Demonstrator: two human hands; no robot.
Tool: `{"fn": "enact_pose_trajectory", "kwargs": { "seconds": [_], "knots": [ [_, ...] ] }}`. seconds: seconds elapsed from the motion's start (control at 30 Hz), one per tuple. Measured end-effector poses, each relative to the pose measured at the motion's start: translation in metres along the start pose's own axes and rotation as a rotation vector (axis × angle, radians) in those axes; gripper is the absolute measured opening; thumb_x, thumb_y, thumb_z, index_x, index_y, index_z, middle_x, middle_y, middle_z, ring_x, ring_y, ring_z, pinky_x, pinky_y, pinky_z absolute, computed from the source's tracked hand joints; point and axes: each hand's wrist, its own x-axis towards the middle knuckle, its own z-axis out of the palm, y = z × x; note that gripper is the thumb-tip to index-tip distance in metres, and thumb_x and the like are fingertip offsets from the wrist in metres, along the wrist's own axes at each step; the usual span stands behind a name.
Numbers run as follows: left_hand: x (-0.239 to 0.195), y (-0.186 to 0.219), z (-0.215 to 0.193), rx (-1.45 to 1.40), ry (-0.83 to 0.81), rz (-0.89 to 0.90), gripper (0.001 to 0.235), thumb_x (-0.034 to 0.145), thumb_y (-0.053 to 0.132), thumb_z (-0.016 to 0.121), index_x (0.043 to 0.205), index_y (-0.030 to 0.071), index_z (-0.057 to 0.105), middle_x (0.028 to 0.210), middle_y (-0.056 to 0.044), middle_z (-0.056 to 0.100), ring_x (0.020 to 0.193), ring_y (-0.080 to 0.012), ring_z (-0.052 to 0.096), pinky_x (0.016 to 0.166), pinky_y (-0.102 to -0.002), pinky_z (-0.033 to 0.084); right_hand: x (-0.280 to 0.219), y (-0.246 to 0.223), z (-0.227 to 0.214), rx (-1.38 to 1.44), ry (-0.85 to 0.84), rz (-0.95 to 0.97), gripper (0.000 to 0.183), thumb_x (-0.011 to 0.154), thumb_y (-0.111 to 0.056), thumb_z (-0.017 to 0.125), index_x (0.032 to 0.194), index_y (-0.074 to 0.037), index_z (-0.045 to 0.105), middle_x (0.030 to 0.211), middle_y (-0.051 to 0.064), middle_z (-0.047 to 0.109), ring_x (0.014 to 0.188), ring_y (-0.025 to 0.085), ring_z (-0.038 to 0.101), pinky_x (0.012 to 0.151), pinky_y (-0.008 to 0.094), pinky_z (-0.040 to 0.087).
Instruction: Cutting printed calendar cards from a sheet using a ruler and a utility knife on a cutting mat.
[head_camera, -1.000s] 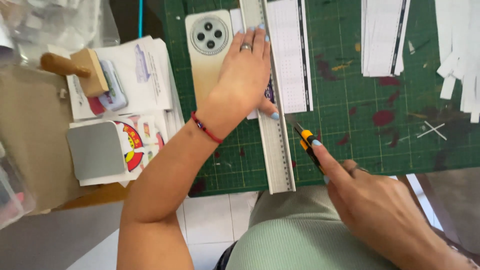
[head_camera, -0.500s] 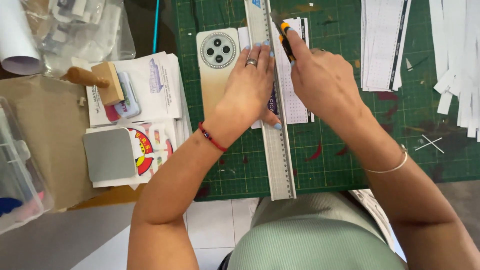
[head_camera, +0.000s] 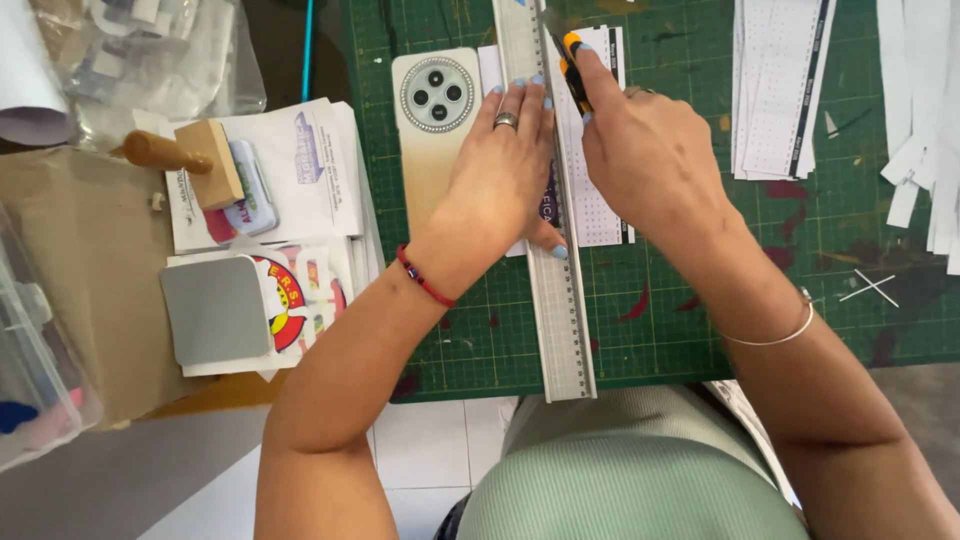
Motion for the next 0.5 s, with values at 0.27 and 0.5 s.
{"fn": "enact_pose_trajectory", "kwargs": {
  "seconds": [0.27, 0.5],
  "knots": [
    [-0.002, 0.0, -0.005, -0.003, -0.021, 0.001, 0.17, 0.054, 0.112, 0.071, 0.171, -0.001, 0.019, 0.179, -0.025, 0.017, 0.165, -0.0392, 0.018, 0.133, -0.055, 0.009, -0.001, 0.003, 0.004, -0.016, 0.043, -0.004, 0.059, 0.111, -0.014, 0.052, 0.168, -0.003, 0.043, 0.092, 0.025, 0.072, 0.061, 0.051, 0.065, 0.044, 0.062, 0.046],
    [-0.003, 0.0, -0.007, 0.0, -0.027, -0.006, 0.173, 0.052, 0.112, 0.072, 0.171, -0.001, 0.017, 0.179, -0.025, 0.017, 0.165, -0.0386, 0.019, 0.133, -0.054, 0.009, 0.003, 0.001, 0.005, 0.015, 0.021, -0.023, 0.057, 0.11, -0.012, 0.052, 0.165, -0.001, 0.043, 0.086, 0.022, 0.073, 0.06, 0.05, 0.063, 0.044, 0.061, 0.044]
  ]
}}
